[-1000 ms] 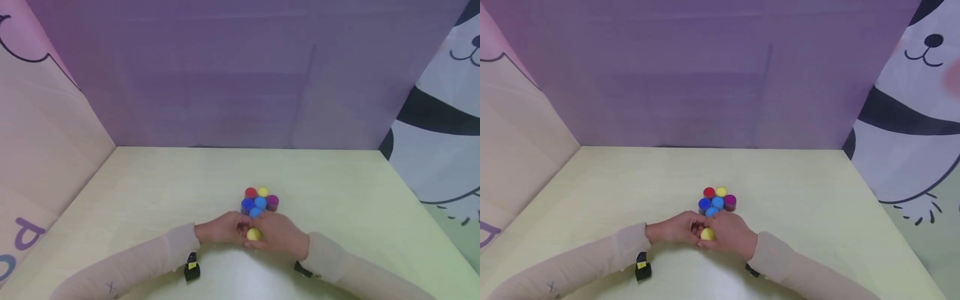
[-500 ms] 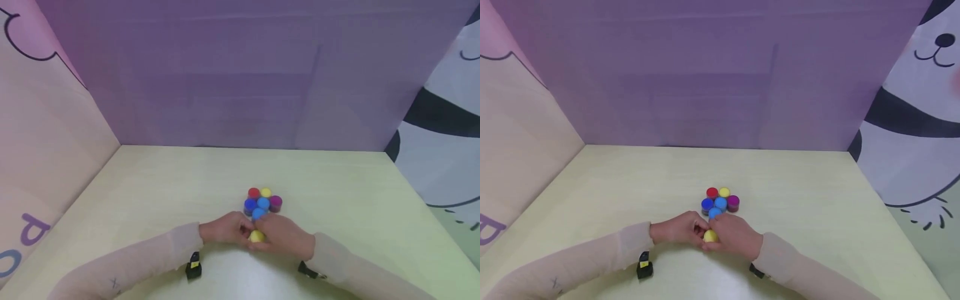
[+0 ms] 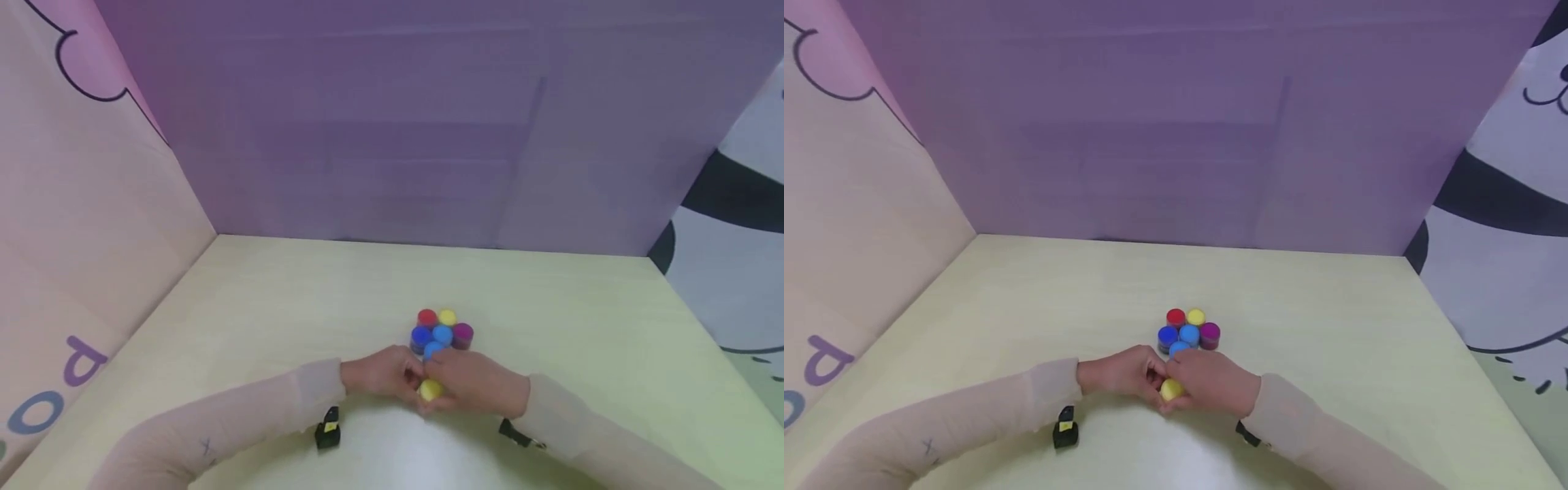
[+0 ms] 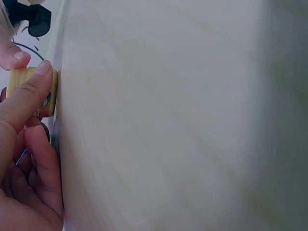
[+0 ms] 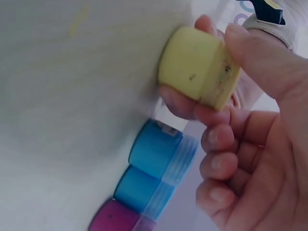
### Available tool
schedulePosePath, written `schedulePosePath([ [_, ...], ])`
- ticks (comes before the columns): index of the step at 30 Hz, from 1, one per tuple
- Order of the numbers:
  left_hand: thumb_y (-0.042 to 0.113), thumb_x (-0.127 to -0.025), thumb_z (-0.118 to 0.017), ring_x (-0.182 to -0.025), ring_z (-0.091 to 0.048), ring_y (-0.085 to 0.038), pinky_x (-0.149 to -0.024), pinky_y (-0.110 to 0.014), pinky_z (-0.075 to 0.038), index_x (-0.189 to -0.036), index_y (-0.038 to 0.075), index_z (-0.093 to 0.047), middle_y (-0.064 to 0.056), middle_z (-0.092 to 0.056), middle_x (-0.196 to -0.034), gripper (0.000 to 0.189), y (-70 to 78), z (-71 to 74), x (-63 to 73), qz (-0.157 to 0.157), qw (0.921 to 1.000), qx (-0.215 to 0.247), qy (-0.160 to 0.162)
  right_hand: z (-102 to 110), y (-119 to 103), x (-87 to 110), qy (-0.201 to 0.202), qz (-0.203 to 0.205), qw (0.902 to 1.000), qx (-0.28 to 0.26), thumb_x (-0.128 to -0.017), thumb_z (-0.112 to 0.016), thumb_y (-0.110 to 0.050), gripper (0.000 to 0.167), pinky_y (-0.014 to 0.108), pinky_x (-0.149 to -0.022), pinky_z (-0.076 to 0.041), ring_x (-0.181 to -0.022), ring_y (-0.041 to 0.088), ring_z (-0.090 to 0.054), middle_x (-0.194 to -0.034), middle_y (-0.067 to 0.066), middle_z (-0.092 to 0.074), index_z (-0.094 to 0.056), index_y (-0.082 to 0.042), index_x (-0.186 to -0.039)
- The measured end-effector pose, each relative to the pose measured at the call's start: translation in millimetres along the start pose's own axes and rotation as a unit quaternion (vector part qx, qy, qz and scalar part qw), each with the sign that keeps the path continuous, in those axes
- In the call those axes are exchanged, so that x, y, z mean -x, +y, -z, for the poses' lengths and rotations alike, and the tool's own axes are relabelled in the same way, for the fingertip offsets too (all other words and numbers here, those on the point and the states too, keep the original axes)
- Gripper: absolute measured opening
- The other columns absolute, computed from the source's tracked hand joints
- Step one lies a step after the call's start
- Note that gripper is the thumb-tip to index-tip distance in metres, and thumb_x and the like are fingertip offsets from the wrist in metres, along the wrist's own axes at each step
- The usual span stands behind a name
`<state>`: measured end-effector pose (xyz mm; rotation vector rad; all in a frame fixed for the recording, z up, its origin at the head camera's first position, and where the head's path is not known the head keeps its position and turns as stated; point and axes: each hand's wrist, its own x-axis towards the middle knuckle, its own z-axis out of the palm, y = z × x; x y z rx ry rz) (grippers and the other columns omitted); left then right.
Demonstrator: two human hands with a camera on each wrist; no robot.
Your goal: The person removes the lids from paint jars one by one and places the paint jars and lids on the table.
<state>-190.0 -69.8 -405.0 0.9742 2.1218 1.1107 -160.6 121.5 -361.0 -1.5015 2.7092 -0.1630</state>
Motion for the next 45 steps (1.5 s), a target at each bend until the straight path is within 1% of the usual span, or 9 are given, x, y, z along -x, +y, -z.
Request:
schedulePosePath([
  [7, 0.013, -0.072, -0.081, -0.056, -0.045, -0.002, -0.052, -0.015, -0.037, -0.081, 0.009, -0.070, 0.006, -0.055, -0.061, 0.015, 0.5, -2.2, -2.7, 0.010, 0.9998, 0.005, -0.016, 3.7, 2.7, -4.1, -0.058, -0.013, 0.9982, -0.002, -0.079, -0.072, -0.040, 0.036, 0.014, -0.066, -0.043, -0.070, 0.003, -0.042, -0.078, -0.009, -0.052, -0.057, -0.015, -0.100],
  [12, 0.013, -0.072, -0.081, -0.058, -0.047, -0.003, -0.051, -0.015, -0.038, -0.075, 0.008, -0.067, 0.006, -0.057, -0.063, 0.015, 0.9, -3.3, -5.7, 0.016, 0.9998, 0.006, -0.012, 10.9, 0.5, -7.3, -0.096, -0.044, 0.9940, -0.028, -0.077, -0.076, -0.030, 0.039, 0.016, -0.067, -0.045, -0.071, 0.004, -0.044, -0.077, -0.009, -0.053, -0.059, -0.013, -0.109],
  [15, 0.012, -0.073, -0.080, -0.060, -0.047, -0.002, -0.052, -0.015, -0.038, -0.076, 0.008, -0.067, 0.006, -0.057, -0.064, 0.014, 1.1, -4.2, -7.8, 0.018, 0.9997, 0.012, -0.012, 11.5, 0.7, -6.9, -0.106, -0.057, 0.9922, -0.033, -0.076, -0.078, -0.026, 0.040, 0.016, -0.067, -0.045, -0.070, 0.004, -0.044, -0.077, -0.009, -0.052, -0.060, -0.014, -0.110],
  [19, 0.015, -0.071, -0.081, -0.059, -0.045, -0.002, -0.054, -0.015, -0.038, -0.071, 0.008, -0.065, 0.007, -0.055, -0.061, 0.017, -0.1, -4.4, -8.1, 0.016, 0.9998, -0.005, -0.008, 6.3, 0.8, -4.4, -0.077, -0.059, 0.9950, -0.025, -0.077, -0.076, -0.026, 0.025, 0.015, -0.064, -0.044, -0.068, 0.004, -0.042, -0.074, -0.010, -0.049, -0.059, -0.016, -0.093],
  [22, 0.016, -0.070, -0.082, -0.056, -0.043, -0.001, -0.053, -0.015, -0.037, -0.069, 0.009, -0.064, 0.008, -0.053, -0.058, 0.020, -2.8, -3.0, -6.9, 0.015, 0.9997, -0.019, -0.003, 1.5, -0.8, -1.8, -0.040, -0.063, 0.9966, -0.034, -0.079, -0.073, -0.032, 0.023, 0.014, -0.058, -0.041, -0.063, 0.003, -0.039, -0.070, -0.011, -0.046, -0.058, -0.016, -0.088],
  [28, 0.011, -0.074, -0.079, -0.051, -0.043, -0.002, -0.050, -0.014, -0.035, -0.081, 0.010, -0.071, 0.005, -0.053, -0.055, 0.011, -7.7, 0.3, -6.9, 0.008, 0.9999, 0.012, 0.004, -3.0, -4.3, -0.3, 0.019, -0.084, 0.9962, -0.016, -0.081, -0.065, -0.053, 0.041, 0.015, -0.049, -0.034, -0.056, 0.002, -0.033, -0.063, -0.011, -0.038, -0.055, -0.014, -0.083],
  [33, 0.005, -0.074, -0.078, -0.049, -0.044, -0.003, -0.049, -0.015, -0.036, -0.085, 0.008, -0.073, 0.003, -0.054, -0.054, 0.012, -9.7, -1.7, -8.4, -0.002, 0.9994, 0.035, 0.005, -5.0, -11.0, -0.8, 0.036, -0.126, 0.9914, -0.004, -0.084, -0.062, -0.054, 0.042, 0.016, -0.041, -0.029, -0.048, 0.002, -0.031, -0.057, -0.010, -0.034, -0.051, -0.015, -0.075],
  [40, 0.003, -0.073, -0.078, -0.049, -0.046, -0.002, -0.049, -0.014, -0.037, -0.094, 0.009, -0.074, 0.004, -0.055, -0.055, 0.022, -5.7, 3.2, -11.9, -0.013, 0.9995, 0.027, 0.006, -4.3, -11.0, -2.7, 0.074, -0.149, 0.9858, -0.018, -0.080, -0.071, -0.045, 0.038, 0.015, -0.038, -0.027, -0.044, 0.001, -0.030, -0.055, -0.008, -0.033, -0.050, -0.015, -0.071],
  [45, 0.002, -0.074, -0.077, -0.051, -0.045, -0.004, -0.050, -0.015, -0.036, -0.089, 0.009, -0.074, 0.003, -0.054, -0.055, 0.018, -4.6, 2.3, -8.3, 0.016, 0.9989, 0.044, -0.003, -6.7, -13.0, -5.4, 0.047, -0.162, 0.9840, -0.057, -0.080, -0.071, -0.042, 0.037, 0.016, -0.040, -0.027, -0.046, 0.001, -0.030, -0.056, -0.008, -0.034, -0.049, -0.014, -0.069],
])
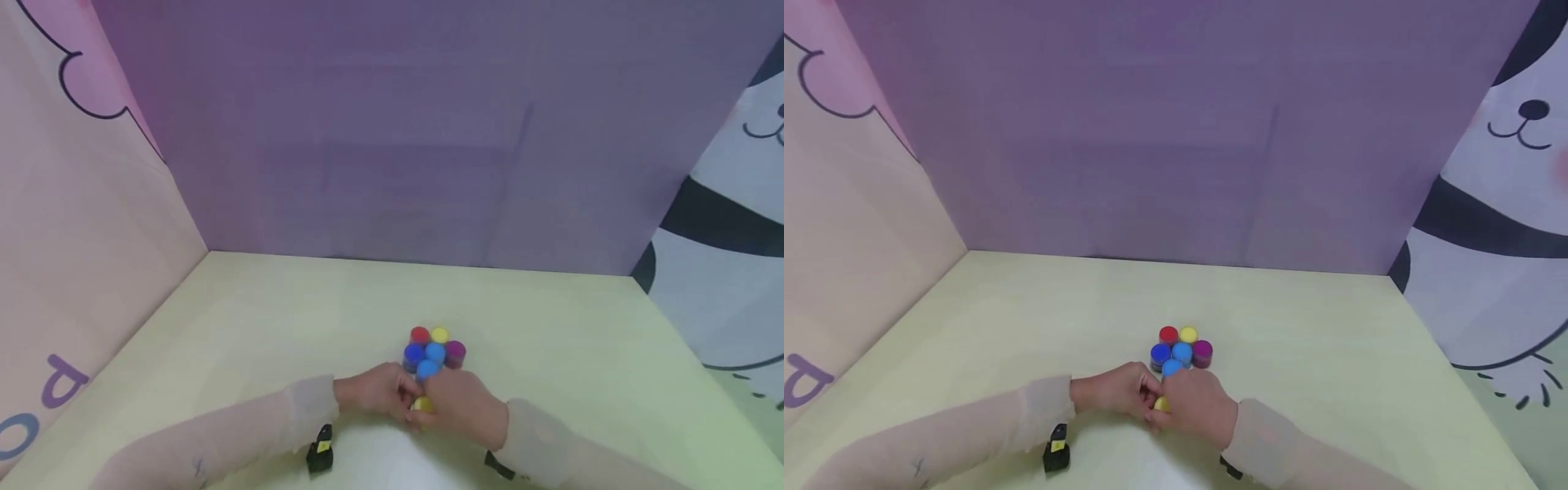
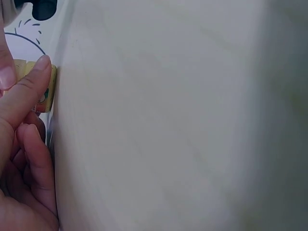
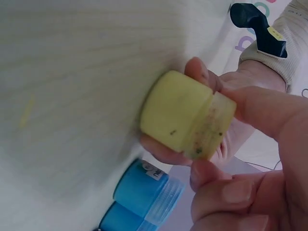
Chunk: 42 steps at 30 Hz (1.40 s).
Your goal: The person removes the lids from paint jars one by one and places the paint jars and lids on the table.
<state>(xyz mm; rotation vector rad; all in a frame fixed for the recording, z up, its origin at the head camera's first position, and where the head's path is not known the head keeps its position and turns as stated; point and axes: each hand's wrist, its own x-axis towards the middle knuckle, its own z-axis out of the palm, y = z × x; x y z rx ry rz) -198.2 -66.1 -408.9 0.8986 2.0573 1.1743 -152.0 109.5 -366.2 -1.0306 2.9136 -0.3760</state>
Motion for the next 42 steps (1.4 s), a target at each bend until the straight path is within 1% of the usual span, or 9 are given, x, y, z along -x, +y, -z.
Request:
schedulePosePath([
  [2, 0.001, -0.074, -0.076, -0.051, -0.045, -0.004, -0.050, -0.015, -0.036, -0.088, 0.009, -0.074, 0.003, -0.054, -0.056, 0.016, -0.2, -0.7, 1.8, 0.011, 0.9999, 0.010, -0.002, -0.8, -0.8, -0.4, -0.014, 0.000, 0.9999, -0.007, -0.081, -0.071, -0.042, 0.036, 0.016, -0.041, -0.029, -0.047, 0.001, -0.031, -0.056, -0.008, -0.035, -0.050, -0.015, -0.070],
  [7, 0.003, -0.075, -0.077, -0.052, -0.045, -0.004, -0.051, -0.015, -0.036, -0.085, 0.009, -0.073, 0.003, -0.055, -0.056, 0.013, -0.5, 0.5, 2.9, 0.003, 1.0000, 0.002, 0.007, 2.0, 0.6, -3.2, -0.024, 0.020, 0.9995, 0.001, -0.081, -0.071, -0.041, 0.033, 0.016, -0.043, -0.032, -0.048, 0.002, -0.034, -0.058, -0.008, -0.038, -0.053, -0.014, -0.074],
  [14, 0.004, -0.074, -0.078, -0.050, -0.043, -0.003, -0.049, -0.015, -0.033, -0.082, 0.009, -0.073, 0.004, -0.053, -0.054, 0.010, -1.1, 2.2, 3.4, 0.004, 0.9998, -0.009, 0.016, 5.8, 3.8, -6.2, -0.033, 0.060, 0.9976, -0.005, -0.082, -0.070, -0.041, 0.033, 0.015, -0.046, -0.031, -0.051, 0.000, -0.031, -0.060, -0.011, -0.036, -0.053, -0.014, -0.074],
  [19, 0.007, -0.074, -0.079, -0.049, -0.042, -0.003, -0.050, -0.015, -0.034, -0.083, 0.008, -0.073, 0.004, -0.053, -0.054, 0.010, 0.5, 1.6, 2.3, 0.000, 0.9999, -0.013, 0.005, 8.8, 7.1, -6.9, -0.052, 0.097, 0.9939, 0.012, -0.082, -0.070, -0.039, 0.030, 0.013, -0.048, -0.033, -0.053, 0.000, -0.033, -0.061, -0.012, -0.039, -0.054, -0.014, -0.075],
  [22, 0.007, -0.074, -0.079, -0.050, -0.043, -0.004, -0.050, -0.016, -0.034, -0.082, 0.009, -0.073, 0.004, -0.054, -0.054, 0.010, 2.8, 2.4, 1.5, 0.000, 0.9999, -0.014, 0.002, 12.2, 9.3, -7.4, -0.064, 0.118, 0.9904, 0.033, -0.081, -0.072, -0.037, 0.028, 0.012, -0.052, -0.036, -0.057, 0.000, -0.036, -0.064, -0.012, -0.043, -0.056, -0.015, -0.081],
  [27, 0.010, -0.072, -0.080, -0.052, -0.044, -0.003, -0.051, -0.015, -0.036, -0.070, 0.007, -0.066, 0.005, -0.053, -0.054, 0.015, 4.5, 0.9, 1.4, 0.002, 0.9999, -0.017, -0.001, 17.0, 10.0, -7.3, -0.084, 0.132, 0.9868, 0.041, -0.078, -0.074, -0.037, 0.032, 0.012, -0.062, -0.042, -0.066, 0.001, -0.043, -0.072, -0.011, -0.052, -0.059, -0.015, -0.096],
  [33, 0.013, -0.070, -0.082, -0.054, -0.043, -0.002, -0.052, -0.015, -0.035, -0.065, 0.008, -0.063, 0.007, -0.050, -0.054, 0.020, 3.9, -1.6, 1.5, 0.002, 0.9997, -0.023, -0.002, 21.5, 11.1, -6.1, -0.116, 0.140, 0.9828, 0.033, -0.079, -0.075, -0.029, 0.032, 0.015, -0.073, -0.046, -0.078, 0.002, -0.050, -0.083, -0.010, -0.058, -0.056, -0.016, -0.101],
  [37, 0.012, -0.070, -0.082, -0.053, -0.042, -0.002, -0.052, -0.014, -0.035, -0.070, 0.008, -0.066, 0.007, -0.051, -0.055, 0.016, 2.5, -4.2, 2.1, 0.001, 0.9999, -0.013, -0.003, 19.6, 12.5, -2.1, -0.108, 0.146, 0.9833, 0.021, -0.077, -0.076, -0.027, 0.029, 0.016, -0.076, -0.046, -0.081, 0.002, -0.052, -0.086, -0.010, -0.059, -0.056, -0.017, -0.097],
  [42, 0.009, -0.069, -0.082, -0.050, -0.043, -0.002, -0.049, -0.014, -0.035, -0.080, 0.008, -0.071, 0.006, -0.054, -0.055, 0.016, 2.0, -6.3, 5.7, -0.011, 0.9999, 0.001, 0.000, 13.4, 11.6, 8.0, -0.079, 0.074, 0.9929, -0.048, -0.078, -0.075, -0.029, 0.028, 0.016, -0.064, -0.045, -0.067, 0.000, -0.048, -0.077, -0.012, -0.054, -0.059, -0.013, -0.095],
])
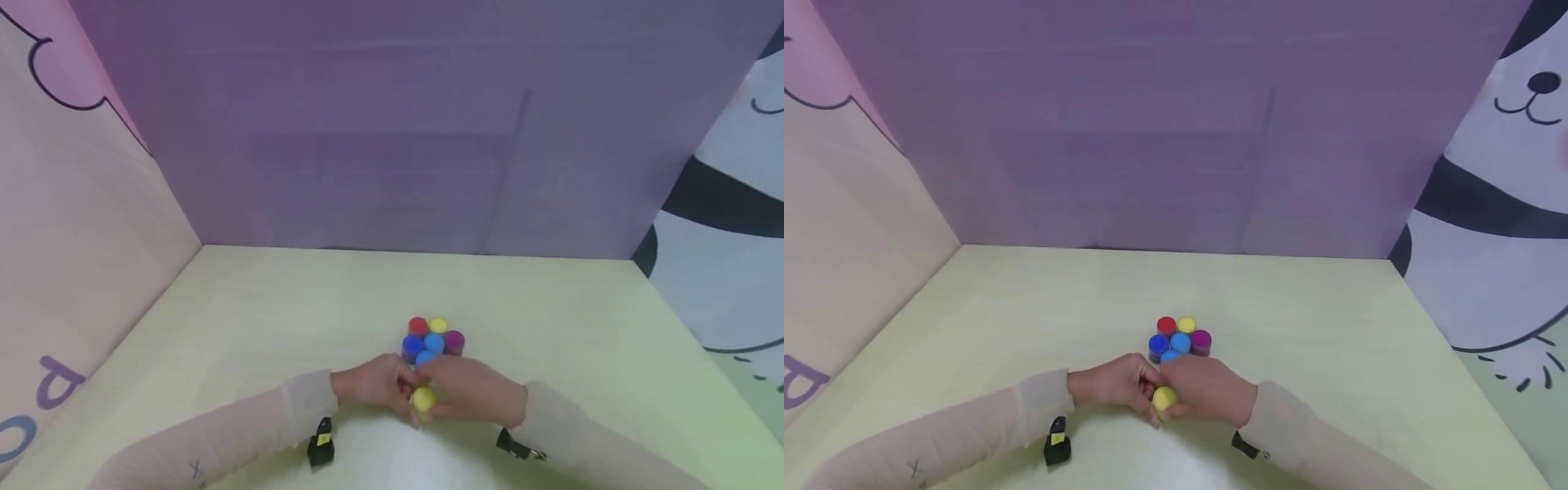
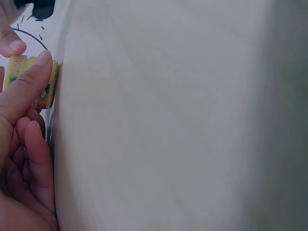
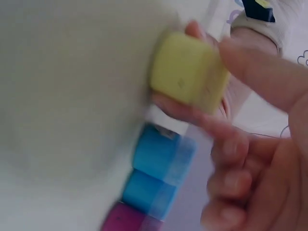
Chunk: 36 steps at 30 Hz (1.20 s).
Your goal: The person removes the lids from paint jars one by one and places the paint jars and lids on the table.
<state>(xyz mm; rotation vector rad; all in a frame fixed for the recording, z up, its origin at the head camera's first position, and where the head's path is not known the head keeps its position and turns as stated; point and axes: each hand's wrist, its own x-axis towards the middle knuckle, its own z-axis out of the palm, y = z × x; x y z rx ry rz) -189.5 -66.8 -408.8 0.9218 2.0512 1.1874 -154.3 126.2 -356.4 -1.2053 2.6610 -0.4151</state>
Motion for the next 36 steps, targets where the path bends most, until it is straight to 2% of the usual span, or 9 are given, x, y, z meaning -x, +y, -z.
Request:
schedulePosePath([
  [4, 0.008, -0.068, -0.082, -0.051, -0.044, -0.002, -0.048, -0.015, -0.035, -0.092, 0.010, -0.074, 0.004, -0.056, -0.056, 0.025, 2.3, 2.1, 3.1, 0.002, 0.9999, 0.013, 0.008, -3.5, -2.8, 7.4, 0.039, -0.062, 0.9965, -0.039, -0.077, -0.074, -0.042, 0.039, 0.017, -0.050, -0.040, -0.054, 0.001, -0.039, -0.065, -0.011, -0.047, -0.057, -0.011, -0.094],
  [6, 0.009, -0.069, -0.082, -0.051, -0.044, -0.003, -0.048, -0.015, -0.036, -0.094, 0.012, -0.074, 0.004, -0.056, -0.057, 0.026, 2.8, 3.8, 4.3, 0.005, 0.9999, 0.012, 0.011, -4.6, -5.0, 8.7, 0.052, -0.072, 0.9949, -0.047, -0.076, -0.073, -0.046, 0.044, 0.018, -0.049, -0.039, -0.053, 0.000, -0.039, -0.064, -0.010, -0.049, -0.057, -0.010, -0.096],
  [10, 0.010, -0.070, -0.082, -0.052, -0.045, -0.004, -0.050, -0.016, -0.037, -0.093, 0.012, -0.074, 0.002, -0.057, -0.058, 0.024, 4.2, 4.5, 6.1, 0.011, 0.9998, 0.008, 0.014, -7.6, -9.8, 8.2, 0.066, -0.076, 0.9927, -0.066, -0.076, -0.074, -0.043, 0.045, 0.017, -0.051, -0.039, -0.055, 0.000, -0.041, -0.065, -0.009, -0.050, -0.057, -0.009, -0.098],
  [14, 0.010, -0.071, -0.081, -0.052, -0.045, -0.004, -0.049, -0.015, -0.037, -0.095, 0.011, -0.074, 0.002, -0.057, -0.058, 0.026, 4.4, 1.9, 5.3, 0.018, 0.9997, 0.012, 0.010, -12.3, -10.3, 8.2, 0.074, -0.079, 0.9888, -0.103, -0.074, -0.076, -0.040, 0.041, 0.017, -0.050, -0.040, -0.054, -0.001, -0.040, -0.062, -0.010, -0.047, -0.056, -0.009, -0.090],
  [19, 0.008, -0.071, -0.081, -0.051, -0.044, -0.004, -0.048, -0.015, -0.035, -0.096, 0.010, -0.073, 0.003, -0.056, -0.057, 0.027, 4.8, -0.5, 5.5, 0.017, 0.9995, 0.024, 0.006, -18.1, -5.3, 10.5, 0.087, -0.048, 0.9869, -0.127, -0.074, -0.078, -0.035, 0.035, 0.016, -0.051, -0.040, -0.055, -0.003, -0.039, -0.065, -0.010, -0.049, -0.054, -0.013, -0.084],
  [27, 0.006, -0.068, -0.082, -0.051, -0.044, -0.004, -0.048, -0.015, -0.036, -0.094, 0.011, -0.073, 0.003, -0.055, -0.057, 0.028, 5.9, -2.2, 7.4, 0.002, 0.9994, 0.035, -0.005, -21.2, 9.4, 10.5, 0.102, 0.031, 0.9830, -0.150, -0.076, -0.078, -0.024, 0.024, 0.015, -0.049, -0.038, -0.056, -0.005, -0.035, -0.062, -0.013, -0.044, -0.059, -0.012, -0.083],
  [31, 0.007, -0.068, -0.082, -0.052, -0.044, -0.004, -0.050, -0.015, -0.036, -0.089, 0.011, -0.074, 0.003, -0.054, -0.057, 0.024, 6.9, -1.7, 6.6, 0.002, 0.9994, 0.033, -0.003, -18.4, 18.7, 8.3, 0.087, 0.051, 0.9801, -0.171, -0.074, -0.079, -0.022, 0.022, 0.013, -0.051, -0.035, -0.057, -0.005, -0.034, -0.061, -0.014, -0.041, -0.064, -0.013, -0.087],
  [36, 0.007, -0.068, -0.082, -0.052, -0.044, -0.004, -0.052, -0.016, -0.038, -0.086, 0.010, -0.073, 0.003, -0.055, -0.057, 0.020, 7.0, -0.9, 5.9, 0.006, 0.9994, 0.032, -0.006, -13.7, 28.9, 5.0, 0.052, 0.080, 0.9765, -0.193, -0.075, -0.078, -0.025, 0.029, 0.013, -0.051, -0.035, -0.057, -0.006, -0.035, -0.060, -0.013, -0.043, -0.069, -0.013, -0.100],
])
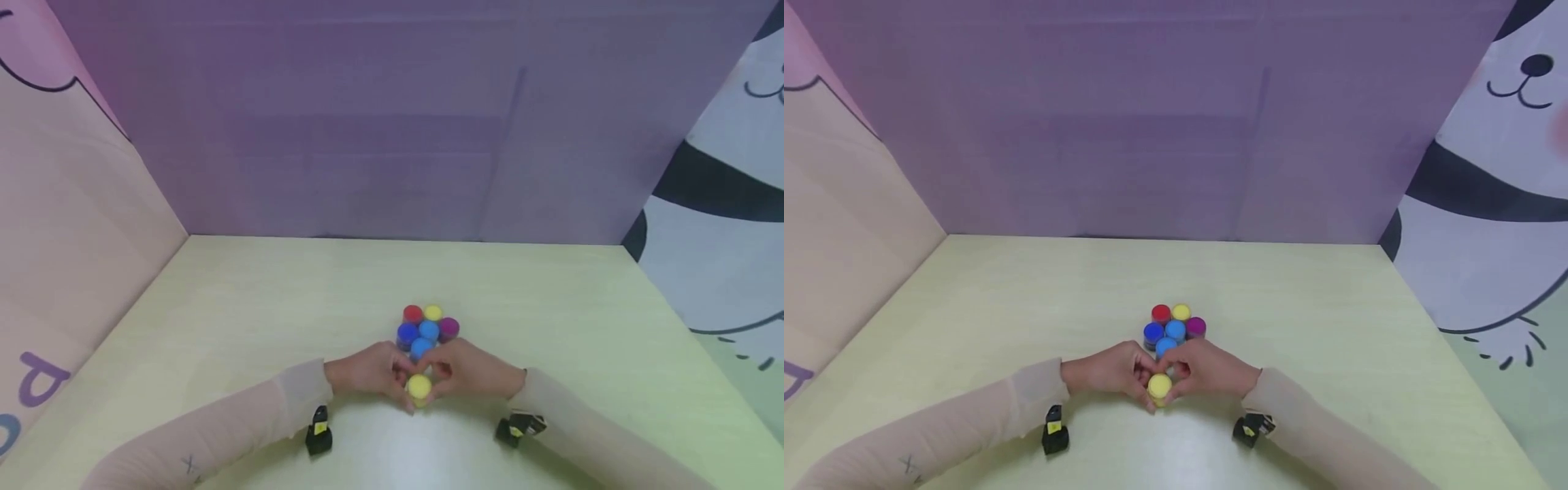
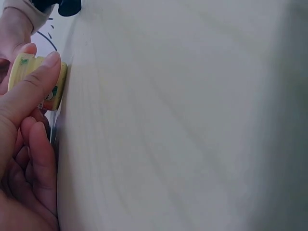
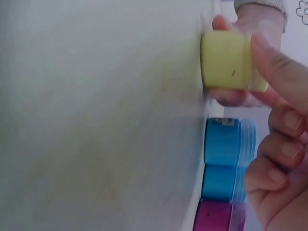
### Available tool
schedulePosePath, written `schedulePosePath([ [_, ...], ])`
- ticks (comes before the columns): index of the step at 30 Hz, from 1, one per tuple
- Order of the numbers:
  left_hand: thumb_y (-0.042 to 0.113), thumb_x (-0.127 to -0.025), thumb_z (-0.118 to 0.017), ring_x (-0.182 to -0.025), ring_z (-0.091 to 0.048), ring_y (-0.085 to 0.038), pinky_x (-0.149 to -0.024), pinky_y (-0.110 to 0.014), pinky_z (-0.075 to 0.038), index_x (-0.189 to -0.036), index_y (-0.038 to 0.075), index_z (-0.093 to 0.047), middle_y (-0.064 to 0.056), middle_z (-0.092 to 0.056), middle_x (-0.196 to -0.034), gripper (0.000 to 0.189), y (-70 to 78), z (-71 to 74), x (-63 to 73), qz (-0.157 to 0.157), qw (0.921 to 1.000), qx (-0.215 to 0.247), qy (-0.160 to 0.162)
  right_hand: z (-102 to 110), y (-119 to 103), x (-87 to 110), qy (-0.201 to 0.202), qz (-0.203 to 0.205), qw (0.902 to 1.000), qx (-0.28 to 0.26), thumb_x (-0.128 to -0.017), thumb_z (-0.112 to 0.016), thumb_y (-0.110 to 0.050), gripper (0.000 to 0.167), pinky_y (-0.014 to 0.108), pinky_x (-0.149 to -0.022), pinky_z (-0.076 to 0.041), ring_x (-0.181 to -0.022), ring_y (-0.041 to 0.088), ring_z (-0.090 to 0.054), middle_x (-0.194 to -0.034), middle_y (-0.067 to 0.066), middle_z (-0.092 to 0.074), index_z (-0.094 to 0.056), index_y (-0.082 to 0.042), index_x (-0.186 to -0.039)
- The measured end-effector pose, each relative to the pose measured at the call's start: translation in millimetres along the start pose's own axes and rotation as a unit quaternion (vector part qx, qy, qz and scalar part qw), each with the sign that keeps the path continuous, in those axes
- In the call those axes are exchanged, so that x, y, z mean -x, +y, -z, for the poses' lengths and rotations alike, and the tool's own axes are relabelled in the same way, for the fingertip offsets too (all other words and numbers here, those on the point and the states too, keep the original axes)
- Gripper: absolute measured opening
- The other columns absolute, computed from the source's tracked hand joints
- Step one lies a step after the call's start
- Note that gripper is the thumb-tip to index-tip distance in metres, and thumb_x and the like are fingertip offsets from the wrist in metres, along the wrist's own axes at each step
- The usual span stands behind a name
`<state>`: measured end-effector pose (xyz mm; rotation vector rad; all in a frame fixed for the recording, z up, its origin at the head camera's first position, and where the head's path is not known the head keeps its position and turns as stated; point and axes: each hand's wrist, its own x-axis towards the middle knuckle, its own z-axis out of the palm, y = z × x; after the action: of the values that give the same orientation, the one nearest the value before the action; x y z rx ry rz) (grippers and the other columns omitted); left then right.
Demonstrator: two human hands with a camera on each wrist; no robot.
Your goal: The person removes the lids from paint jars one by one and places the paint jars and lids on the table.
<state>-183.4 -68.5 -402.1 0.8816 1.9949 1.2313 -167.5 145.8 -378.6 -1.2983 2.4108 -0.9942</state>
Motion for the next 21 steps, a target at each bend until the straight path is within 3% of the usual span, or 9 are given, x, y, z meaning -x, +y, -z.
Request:
schedulePosePath([
  [8, 0.008, -0.070, -0.081, -0.053, -0.044, -0.005, -0.053, -0.016, -0.039, -0.081, 0.010, -0.071, 0.005, -0.055, -0.058, 0.015, -0.2, 0.8, -1.2, 0.005, 1.0000, 0.001, 0.000, 7.0, 7.6, -1.8, -0.049, 0.016, 0.9975, -0.048, -0.079, -0.074, -0.021, 0.036, 0.014, -0.051, -0.036, -0.056, -0.006, -0.036, -0.060, -0.009, -0.045, -0.066, -0.010, -0.112],
  [13, 0.009, -0.069, -0.082, -0.055, -0.045, -0.005, -0.057, -0.016, -0.040, -0.075, 0.006, -0.068, 0.004, -0.054, -0.057, 0.015, 0.0, -0.2, -2.5, 0.000, 0.9999, -0.009, 0.005, 6.6, 4.6, 4.8, -0.040, -0.032, 0.9978, -0.041, -0.079, -0.075, -0.021, 0.039, 0.015, -0.052, -0.035, -0.056, -0.003, -0.035, -0.061, -0.012, -0.041, -0.063, -0.010, -0.114],
  [18, 0.009, -0.069, -0.082, -0.054, -0.045, -0.005, -0.054, -0.016, -0.038, -0.093, 0.010, -0.074, 0.002, -0.056, -0.058, 0.026, -0.8, -1.1, -3.1, -0.006, 1.0000, -0.002, 0.004, -2.9, -14.8, 9.3, -0.001, -0.086, 0.9956, 0.039, -0.078, -0.076, -0.031, 0.035, 0.015, -0.047, -0.031, -0.051, -0.003, -0.031, -0.059, -0.014, -0.036, -0.057, -0.011, -0.099],
  [21, 0.009, -0.069, -0.082, -0.053, -0.046, -0.005, -0.051, -0.016, -0.038, -0.096, 0.011, -0.074, 0.002, -0.057, -0.059, 0.028, -1.5, -0.6, -3.1, -0.004, 1.0000, 0.002, 0.007, -9.5, -27.8, 8.4, 0.021, -0.106, 0.9893, 0.098, -0.078, -0.074, -0.039, 0.038, 0.015, -0.044, -0.029, -0.048, -0.003, -0.029, -0.056, -0.014, -0.035, -0.054, -0.011, -0.095],
])
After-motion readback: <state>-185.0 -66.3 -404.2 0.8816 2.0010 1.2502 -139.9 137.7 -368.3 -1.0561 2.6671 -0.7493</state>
